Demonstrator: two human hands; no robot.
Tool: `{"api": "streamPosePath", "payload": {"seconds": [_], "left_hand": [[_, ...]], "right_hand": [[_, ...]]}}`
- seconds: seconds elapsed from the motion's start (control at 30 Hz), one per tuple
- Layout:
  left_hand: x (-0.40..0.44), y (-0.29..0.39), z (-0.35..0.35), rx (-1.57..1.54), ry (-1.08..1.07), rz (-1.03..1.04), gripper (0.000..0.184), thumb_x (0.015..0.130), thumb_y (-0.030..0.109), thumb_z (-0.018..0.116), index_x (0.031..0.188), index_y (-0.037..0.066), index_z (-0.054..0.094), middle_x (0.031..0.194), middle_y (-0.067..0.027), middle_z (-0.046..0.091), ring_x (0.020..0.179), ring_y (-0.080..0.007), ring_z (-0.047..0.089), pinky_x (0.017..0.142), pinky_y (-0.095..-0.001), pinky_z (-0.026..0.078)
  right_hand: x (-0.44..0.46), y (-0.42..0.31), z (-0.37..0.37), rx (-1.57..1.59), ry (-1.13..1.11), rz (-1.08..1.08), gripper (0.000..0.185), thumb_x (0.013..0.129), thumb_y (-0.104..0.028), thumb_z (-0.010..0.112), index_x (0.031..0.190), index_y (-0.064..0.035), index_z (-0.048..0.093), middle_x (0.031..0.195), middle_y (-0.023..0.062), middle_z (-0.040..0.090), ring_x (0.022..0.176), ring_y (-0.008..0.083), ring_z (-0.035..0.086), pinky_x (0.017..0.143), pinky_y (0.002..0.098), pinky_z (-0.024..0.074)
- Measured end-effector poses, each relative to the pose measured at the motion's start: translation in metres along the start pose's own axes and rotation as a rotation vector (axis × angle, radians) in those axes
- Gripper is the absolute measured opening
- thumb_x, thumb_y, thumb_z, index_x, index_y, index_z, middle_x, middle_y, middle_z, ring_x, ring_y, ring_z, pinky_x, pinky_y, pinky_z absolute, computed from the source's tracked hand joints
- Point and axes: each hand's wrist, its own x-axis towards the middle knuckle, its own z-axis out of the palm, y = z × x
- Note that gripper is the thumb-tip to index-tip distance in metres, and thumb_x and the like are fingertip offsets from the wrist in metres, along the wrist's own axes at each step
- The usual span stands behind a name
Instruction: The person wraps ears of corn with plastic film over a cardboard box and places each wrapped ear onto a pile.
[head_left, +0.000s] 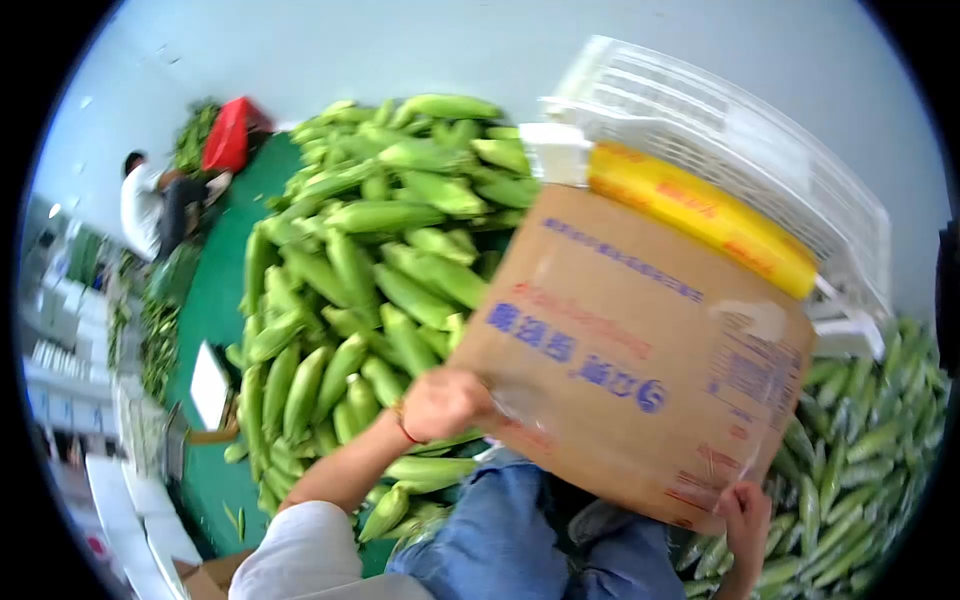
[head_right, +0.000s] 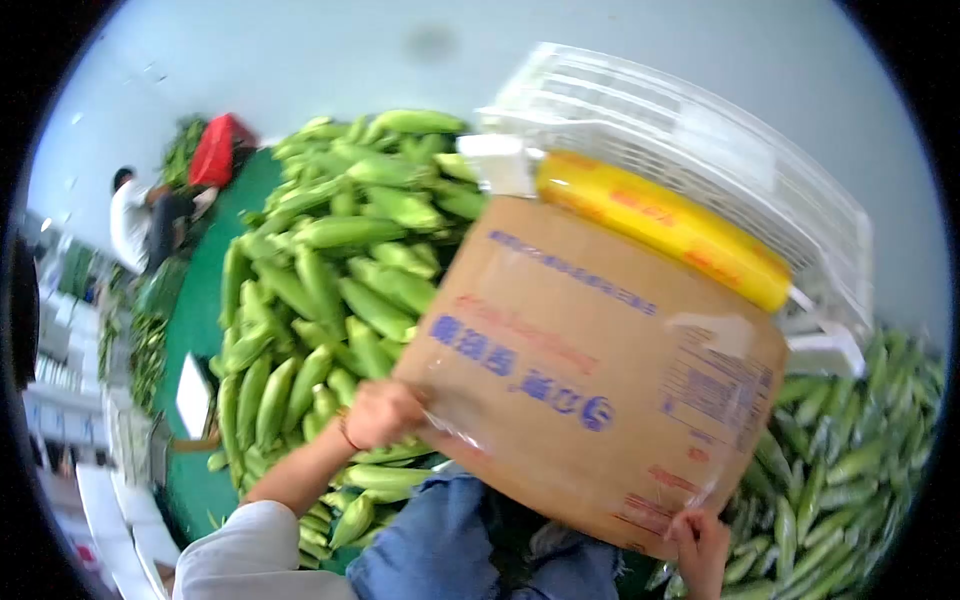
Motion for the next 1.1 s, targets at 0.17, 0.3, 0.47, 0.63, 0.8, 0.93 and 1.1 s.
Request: {"api": "streamPosePath", "payload": {"seconds": [0.17, 0.3, 0.47, 0.63, 0.8, 0.93, 1.1], "left_hand": [[-0.093, 0.014, -0.001, 0.467, -0.248, -0.293, 0.020, 0.076, 0.012, 0.063, 0.095, 0.007, 0.060, 0.092, -0.0115, 0.062, 0.082, -0.0290, 0.062, 0.066, -0.0382, 0.053], [-0.198, -0.065, -0.053, 1.126, -0.189, -1.201, 0.049, 0.079, 0.013, 0.062, 0.125, 0.005, 0.051, 0.121, -0.0162, 0.058, 0.112, -0.0341, 0.053, 0.096, -0.0429, 0.042], [-0.196, -0.105, -0.112, 0.798, -0.857, -1.404, 0.067, 0.066, 0.052, 0.073, 0.115, 0.008, 0.061, 0.117, -0.0102, 0.063, 0.118, -0.0313, 0.049, 0.103, -0.0450, 0.035], [-0.228, -0.087, -0.097, 0.910, -0.481, -1.258, 0.074, 0.067, 0.049, 0.077, 0.123, 0.008, 0.052, 0.125, -0.0138, 0.058, 0.128, -0.0330, 0.042, 0.116, -0.0507, 0.016], [-0.160, -0.065, -0.096, 0.417, 0.357, -0.963, 0.063, 0.067, 0.010, 0.076, 0.125, 0.005, 0.052, 0.108, -0.0155, 0.060, 0.111, -0.0347, 0.054, 0.095, -0.0430, 0.044], [0.065, 0.050, -0.065, 0.568, -0.049, -0.361, 0.064, 0.058, 0.011, 0.079, 0.119, 0.010, 0.061, 0.108, -0.0118, 0.060, 0.102, -0.0305, 0.056, 0.082, -0.0394, 0.049], [0.144, 0.087, 0.065, 0.352, -0.304, 0.225, 0.055, 0.072, 0.024, 0.071, 0.126, 0.030, 0.058, 0.102, -0.0055, 0.060, 0.089, -0.0227, 0.060, 0.064, -0.0303, 0.054]], "right_hand": [[-0.009, 0.026, 0.027, -0.104, -0.047, -0.070, 0.006, 0.088, -0.001, 0.055, 0.084, 0.0032, 0.056, 0.066, 0.0046, 0.059, 0.063, 0.0102, 0.059, 0.059, 0.0236, 0.0469], [-0.005, 0.027, 0.025, -0.099, -0.069, -0.093, 0.006, 0.088, -0.001, 0.055, 0.084, 0.0028, 0.056, 0.066, 0.0053, 0.060, 0.062, 0.0113, 0.061, 0.059, 0.0252, 0.0489], [-0.003, -0.002, 0.026, -0.243, -0.121, -0.111, 0.006, 0.089, -0.003, 0.056, 0.085, 0.0017, 0.057, 0.066, 0.0050, 0.061, 0.061, 0.0115, 0.062, 0.057, 0.0249, 0.0499], [-0.005, 0.004, 0.029, -0.161, -0.114, -0.057, 0.009, 0.090, -0.009, 0.058, 0.086, -0.0008, 0.058, 0.068, 0.0068, 0.063, 0.061, 0.0146, 0.062, 0.058, 0.0273, 0.0494], [-0.010, -0.015, 0.028, -0.298, -0.071, -0.012, 0.012, 0.091, -0.018, 0.058, 0.089, -0.0059, 0.060, 0.073, 0.0112, 0.065, 0.068, 0.0299, 0.065, 0.062, 0.0373, 0.0495], [-0.013, -0.016, 0.037, -0.311, -0.009, -0.014, 0.012, 0.091, -0.020, 0.058, 0.090, -0.0081, 0.060, 0.073, 0.0126, 0.065, 0.070, 0.0336, 0.065, 0.062, 0.0415, 0.0496], [-0.036, -0.024, 0.048, -0.627, 0.117, -0.019, 0.013, 0.091, -0.017, 0.058, 0.088, -0.0048, 0.059, 0.073, 0.0092, 0.066, 0.069, 0.0295, 0.067, 0.065, 0.0388, 0.0513]]}}
